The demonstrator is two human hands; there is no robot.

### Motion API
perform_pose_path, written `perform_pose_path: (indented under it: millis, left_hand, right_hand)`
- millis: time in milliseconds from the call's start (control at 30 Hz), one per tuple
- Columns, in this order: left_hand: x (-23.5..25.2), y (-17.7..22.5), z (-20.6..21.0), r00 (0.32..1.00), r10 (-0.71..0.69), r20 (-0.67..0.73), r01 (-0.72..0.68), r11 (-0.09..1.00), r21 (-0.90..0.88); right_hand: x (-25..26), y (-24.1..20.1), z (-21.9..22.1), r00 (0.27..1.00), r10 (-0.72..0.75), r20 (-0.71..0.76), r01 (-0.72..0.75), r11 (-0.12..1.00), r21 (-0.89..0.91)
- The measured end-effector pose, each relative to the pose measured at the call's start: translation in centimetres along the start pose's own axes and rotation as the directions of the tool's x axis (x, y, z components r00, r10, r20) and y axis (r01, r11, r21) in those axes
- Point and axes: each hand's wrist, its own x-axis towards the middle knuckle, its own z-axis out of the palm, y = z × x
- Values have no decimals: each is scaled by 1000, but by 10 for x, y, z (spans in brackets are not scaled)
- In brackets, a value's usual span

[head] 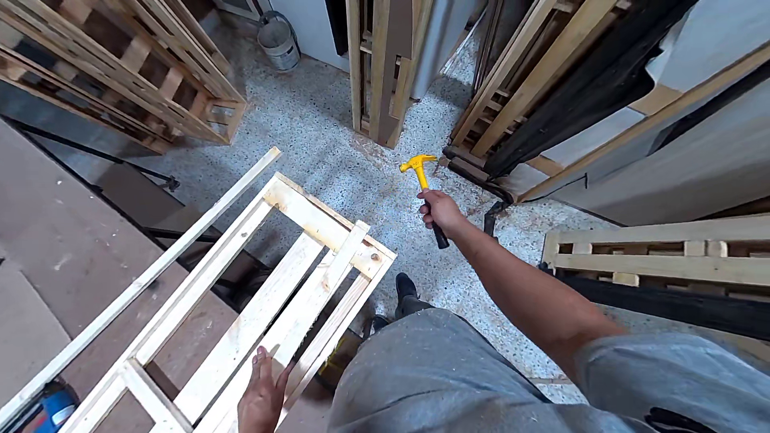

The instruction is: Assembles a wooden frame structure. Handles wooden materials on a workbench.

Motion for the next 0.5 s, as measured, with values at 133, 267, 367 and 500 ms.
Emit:
perform_pose_path:
  millis: [133,267,367,500]
  left_hand:
    - [2,1,-9,998,-2,61,2,1000,-1]
    - [4,-7,-10,994,-4,109,4,1000,3]
    - [2,-5,-7,997,4,83,-4,1000,7]
    - [0,-7,-4,998,24,63,-25,1000,15]
  right_hand:
    - [20,42,31,948,161,273,-55,931,-360]
    - [65,34,-3,960,176,217,-100,942,-321]
    - [70,12,-16,995,104,11,-103,994,-42]
    - [51,64,24,974,121,190,-49,938,-343]
